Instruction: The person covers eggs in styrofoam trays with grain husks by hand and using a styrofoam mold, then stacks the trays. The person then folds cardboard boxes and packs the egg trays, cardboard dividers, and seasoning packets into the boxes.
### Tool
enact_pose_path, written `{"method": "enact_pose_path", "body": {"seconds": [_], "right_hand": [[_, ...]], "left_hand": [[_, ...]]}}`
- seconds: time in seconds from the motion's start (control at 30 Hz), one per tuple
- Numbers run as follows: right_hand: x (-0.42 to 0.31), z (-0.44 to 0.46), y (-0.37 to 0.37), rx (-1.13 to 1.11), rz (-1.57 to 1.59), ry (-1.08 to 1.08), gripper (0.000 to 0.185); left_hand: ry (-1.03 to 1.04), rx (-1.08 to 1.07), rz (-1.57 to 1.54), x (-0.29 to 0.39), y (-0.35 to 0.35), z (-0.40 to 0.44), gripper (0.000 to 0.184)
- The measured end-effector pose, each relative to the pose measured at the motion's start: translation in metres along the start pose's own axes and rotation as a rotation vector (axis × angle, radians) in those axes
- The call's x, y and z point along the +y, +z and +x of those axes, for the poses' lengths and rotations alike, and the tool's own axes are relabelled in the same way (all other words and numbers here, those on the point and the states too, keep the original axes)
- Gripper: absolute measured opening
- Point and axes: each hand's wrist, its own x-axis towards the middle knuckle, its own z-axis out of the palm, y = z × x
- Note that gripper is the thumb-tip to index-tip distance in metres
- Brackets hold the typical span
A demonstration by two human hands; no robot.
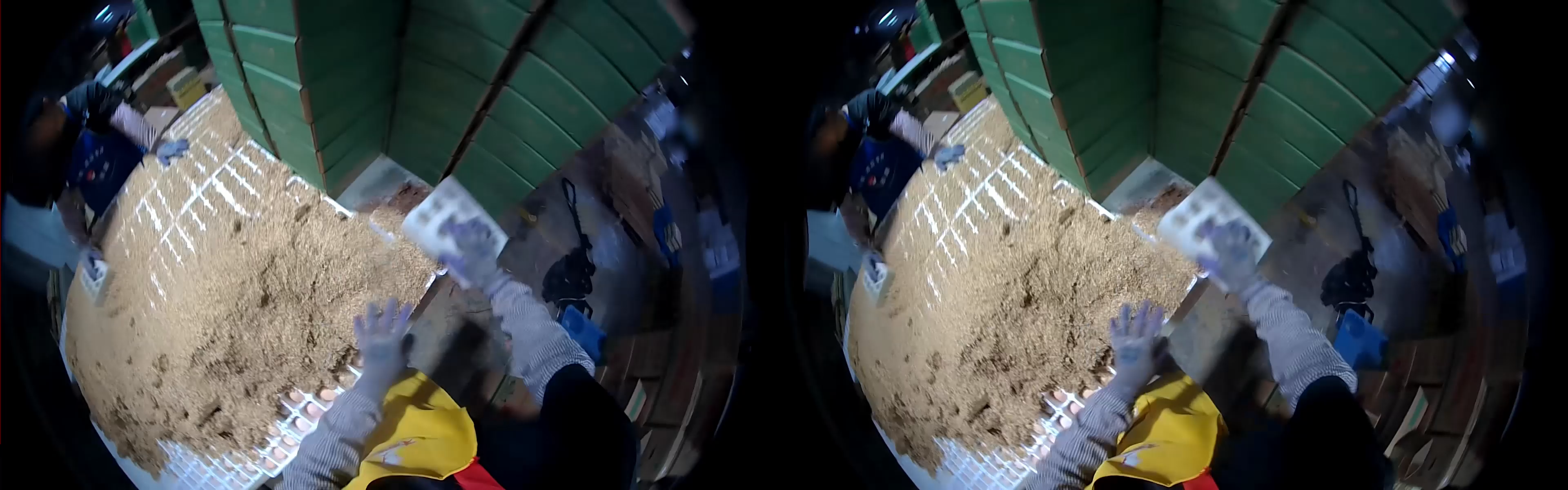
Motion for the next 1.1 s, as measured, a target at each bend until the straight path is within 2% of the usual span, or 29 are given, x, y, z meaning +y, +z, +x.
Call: {"method": "enact_pose_path", "body": {"seconds": [0.03,0.07,0.13,0.17,0.2,0.23,0.27,0.3,0.33,0.37,0.43,0.47,0.53,0.57,0.63,0.73,0.83,0.87,0.9,0.93,0.97,1.0,1.1], "right_hand": [[0.015,0.028,-0.002,-0.073,-0.116,0.078,0.048],[0.023,0.039,0.028,-0.087,-0.112,0.132,0.048],[0.006,0.05,0.099,-0.111,-0.105,0.25,0.049],[-0.029,0.051,0.107,-0.126,0.105,0.15,0.051],[-0.089,0.066,0.06,-0.118,-0.212,-0.097,0.049],[-0.118,0.059,0.068,-0.286,0.089,-0.089,0.046],[-0.138,0.058,0.057,-0.229,0.173,-0.302,0.044],[-0.15,0.069,0.034,-0.341,0.367,-0.326,0.047],[-0.147,0.077,0.036,-0.277,0.467,-0.318,0.048],[-0.137,0.092,0.041,-0.205,0.567,-0.31,0.049],[-0.119,0.102,0.057,-0.234,0.446,-0.079,0.061],[-0.132,0.096,0.058,-0.288,0.298,-0.146,0.067],[-0.147,0.076,0.061,-0.359,0.108,-0.265,0.08],[-0.142,0.069,0.067,-0.3,0.204,-0.34,0.078],[-0.141,0.072,0.043,-0.291,0.156,-0.368,0.075],[-0.148,0.046,0.055,-0.317,-0.066,-0.215,0.064],[-0.189,0.074,0.071,-0.353,0.146,-0.194,0.061],[-0.224,0.092,0.071,-0.272,0.123,-0.327,0.064],[-0.259,0.107,0.08,-0.357,0.2,-0.263,0.06],[-0.3,0.129,0.083,-0.51,0.215,-0.203,0.061],[-0.341,0.14,0.087,-0.561,0.108,-0.186,0.063],[-0.375,0.155,0.1,-0.676,-0.03,-0.175,0.063],[-0.472,0.16,0.125,-0.669,0.005,-0.355,0.059]], "left_hand": [[0.055,-0.083,0.002,0.003,0.031,0.005,0.06],[0.108,-0.166,0.001,0.004,0.057,0.009,0.059],[0.076,-0.145,0.02,-0.004,0.094,0.02,0.057],[0.066,-0.136,0.034,-0.009,0.103,0.024,0.056],[0.019,-0.134,0.127,-0.02,0.102,0.027,0.056],[0.012,-0.178,0.119,-0.032,0.092,0.026,0.055],[-0.001,-0.221,0.11,-0.044,0.074,0.018,0.055],[-0.013,-0.263,0.102,-0.056,0.059,0.008,0.054],[0.069,-0.155,0.223,-0.069,0.056,-0.011,0.052],[0.014,-0.18,0.236,-0.072,0.041,-0.022,0.048],[-0.215,-0.219,0.383,-0.066,0.022,-0.033,0.045],[-0.275,-0.101,0.208,-0.053,0.009,-0.028,0.042],[-0.164,-0.036,0.153,-0.063,0.041,-0.041,0.042],[-0.142,-0.007,0.111,-0.075,0.049,-0.04,0.042],[-0.22,-0.002,0.099,-0.091,0.017,-0.037,0.041],[-0.227,0.045,0.115,-0.117,0.009,-0.048,0.039],[-0.268,0.136,0.166,-0.144,0.006,-0.06,0.034],[-0.311,0.159,0.207,-0.161,0.013,-0.064,0.033],[-0.353,0.176,0.241,-0.172,0.015,-0.07,0.032],[-0.374,0.2,0.235,-0.184,-0.013,-0.082,0.032],[-0.434,0.28,0.117,-0.204,-0.011,-0.097,0.033],[-0.447,0.252,0.218,-0.219,-0.037,-0.109,0.033],[-0.528,0.245,0.457,-0.259,-0.097,-0.148,0.038]]}}
